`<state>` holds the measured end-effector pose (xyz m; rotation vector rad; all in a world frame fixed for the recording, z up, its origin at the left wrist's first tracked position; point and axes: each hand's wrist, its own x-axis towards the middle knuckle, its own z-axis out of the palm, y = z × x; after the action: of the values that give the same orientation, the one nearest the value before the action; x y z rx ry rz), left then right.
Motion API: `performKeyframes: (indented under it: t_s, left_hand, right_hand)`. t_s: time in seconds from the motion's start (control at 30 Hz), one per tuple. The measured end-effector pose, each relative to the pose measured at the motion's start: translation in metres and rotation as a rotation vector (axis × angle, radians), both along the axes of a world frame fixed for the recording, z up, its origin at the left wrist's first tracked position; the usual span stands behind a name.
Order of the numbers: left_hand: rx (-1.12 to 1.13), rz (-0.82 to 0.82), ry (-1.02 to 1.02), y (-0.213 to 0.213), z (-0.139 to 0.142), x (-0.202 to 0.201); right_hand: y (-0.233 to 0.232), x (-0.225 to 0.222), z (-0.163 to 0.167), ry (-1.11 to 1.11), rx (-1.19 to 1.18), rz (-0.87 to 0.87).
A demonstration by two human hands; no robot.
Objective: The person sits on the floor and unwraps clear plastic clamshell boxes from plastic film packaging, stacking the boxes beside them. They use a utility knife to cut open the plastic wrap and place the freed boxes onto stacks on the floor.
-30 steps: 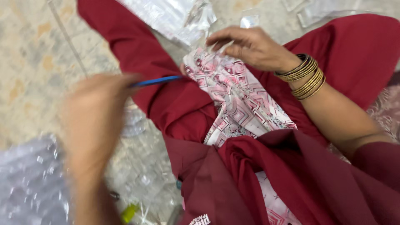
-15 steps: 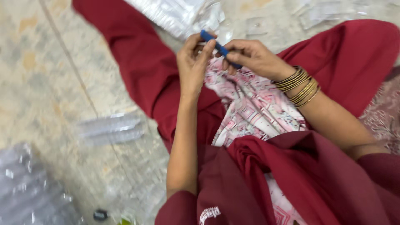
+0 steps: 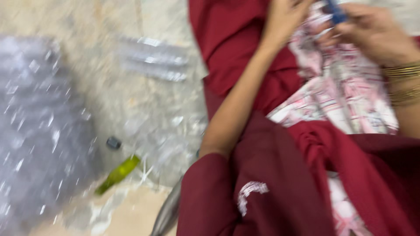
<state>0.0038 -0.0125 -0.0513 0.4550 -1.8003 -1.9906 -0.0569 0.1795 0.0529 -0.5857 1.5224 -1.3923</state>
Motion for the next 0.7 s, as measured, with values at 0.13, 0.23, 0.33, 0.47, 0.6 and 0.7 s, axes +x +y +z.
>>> performKeyframes:
  t_s: [0.13, 0.23, 0.33, 0.47, 0.6, 0.7]
  left_hand:
    - [0.094, -0.113, 0.061, -0.006, 0.021, 0.002]
    - [0.225, -0.162, -0.037, -0.004, 0.044, 0.002]
    - [0.161, -0.223, 0.014, -0.001, 0.057, 0.005]
    - [0.11, -0.229, 0.009, 0.006, 0.056, 0.001]
    - [-0.172, -0.261, -0.026, 0.011, 0.057, -0.005]
    - [-0.416, -0.381, -0.051, 0.004, 0.063, 0.0]
  right_hand:
    - [0.003, -0.004, 0.008, 0.064, 0.031, -0.005]
    - [0.008, -0.004, -0.001, 0.047, -0.051, -0.046]
    - [0.015, -0.005, -0.01, 0.042, -0.002, -0.092]
    - [0.021, -0.009, -0.012, 0.125, 0.012, -0.145]
    - [0.032, -0.025, -0.007, 0.153, -0.157, -0.157]
    - [0.047, -0.04, -0.006, 0.11, -0.19, -0.226]
